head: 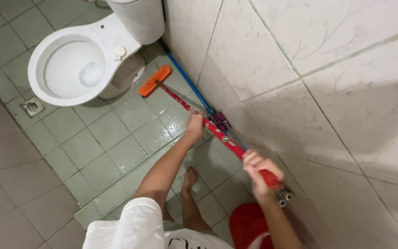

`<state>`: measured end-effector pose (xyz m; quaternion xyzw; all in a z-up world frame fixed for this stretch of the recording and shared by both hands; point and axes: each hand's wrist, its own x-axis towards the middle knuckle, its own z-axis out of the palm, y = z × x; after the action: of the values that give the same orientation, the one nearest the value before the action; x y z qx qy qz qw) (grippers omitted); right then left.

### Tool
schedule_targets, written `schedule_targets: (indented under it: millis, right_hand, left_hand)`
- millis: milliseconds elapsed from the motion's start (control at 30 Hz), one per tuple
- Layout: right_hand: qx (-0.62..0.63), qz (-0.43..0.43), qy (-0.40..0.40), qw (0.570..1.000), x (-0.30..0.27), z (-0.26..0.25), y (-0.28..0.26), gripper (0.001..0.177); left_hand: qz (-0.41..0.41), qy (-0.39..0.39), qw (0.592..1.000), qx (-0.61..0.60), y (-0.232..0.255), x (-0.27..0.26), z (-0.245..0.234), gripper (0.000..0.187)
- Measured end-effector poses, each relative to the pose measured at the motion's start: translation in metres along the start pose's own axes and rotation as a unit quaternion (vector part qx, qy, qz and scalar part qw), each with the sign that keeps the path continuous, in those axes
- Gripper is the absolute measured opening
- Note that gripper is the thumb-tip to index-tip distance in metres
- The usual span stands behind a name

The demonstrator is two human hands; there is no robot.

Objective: The person cleans the bathroom floor by pouring water from a bucket using a plastic scoop and then scrubbing the floor with a brush on a long handle.

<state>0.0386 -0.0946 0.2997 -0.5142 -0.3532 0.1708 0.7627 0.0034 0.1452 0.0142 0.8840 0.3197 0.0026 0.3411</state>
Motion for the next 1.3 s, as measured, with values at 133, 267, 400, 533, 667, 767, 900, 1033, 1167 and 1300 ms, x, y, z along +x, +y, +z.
schedule_targets:
  millis: [133, 267, 400, 533, 667, 767, 900, 1033, 1167, 1300]
  right_hand:
    - [-0.019, 0.003, -0.044, 0.999, 0.022, 0.013, 0.024, 0.017]
    - [0.003, 0.017, -0.041, 0.999, 0.037, 0.006, 0.021, 0.012]
    - [0.007, 0.044, 0.027, 0.999, 0.03, -0.011, -0.015, 0.018]
    - [0.027, 0.034, 0.018, 0.999, 0.017, -0.024, -0.027, 0.02]
    - [0.007, 0.003, -0.03, 1.0, 0.017, -0.002, -0.006, 0.021]
    - [-0.03, 0.004, -0.043, 0.999, 0.029, 0.02, 0.001, 0.019]
    - [-0.042, 0.006, -0.07, 0.997, 0.044, 0.031, -0.002, 0.02]
    - [-0.047, -0.006, -0.088, 0.995, 0.048, 0.031, -0.028, 0.021]
    - [-0.056, -0.014, -0.139, 0.989, 0.051, 0.036, -0.05, 0.023]
    - [-0.053, -0.037, -0.218, 0.974, 0.049, 0.053, -0.052, 0.021]
  left_hand:
    - [-0.02, 0.062, 0.996, -0.054, -0.036, 0.024, -0.009, 0.03]
    - [-0.008, 0.046, 0.999, -0.002, -0.033, 0.039, -0.004, 0.033]
    - [0.005, -0.011, 1.0, -0.007, 0.012, 0.021, 0.01, 0.031]
    - [0.056, 0.003, 0.998, -0.029, 0.038, 0.0, 0.007, 0.04]
    - [-0.003, -0.022, 0.998, -0.059, 0.01, 0.008, -0.006, 0.03]
    - [0.044, 0.058, 0.997, -0.035, -0.018, 0.027, -0.01, 0.03]
    - [0.007, 0.037, 0.998, -0.051, -0.027, 0.035, -0.012, 0.026]
    - [0.018, 0.025, 0.997, -0.07, -0.006, 0.012, -0.021, 0.037]
    - [0.004, 0.036, 0.995, -0.089, 0.022, -0.016, -0.042, 0.041]
    - [-0.024, 0.101, 0.98, -0.172, 0.031, -0.035, -0.068, 0.022]
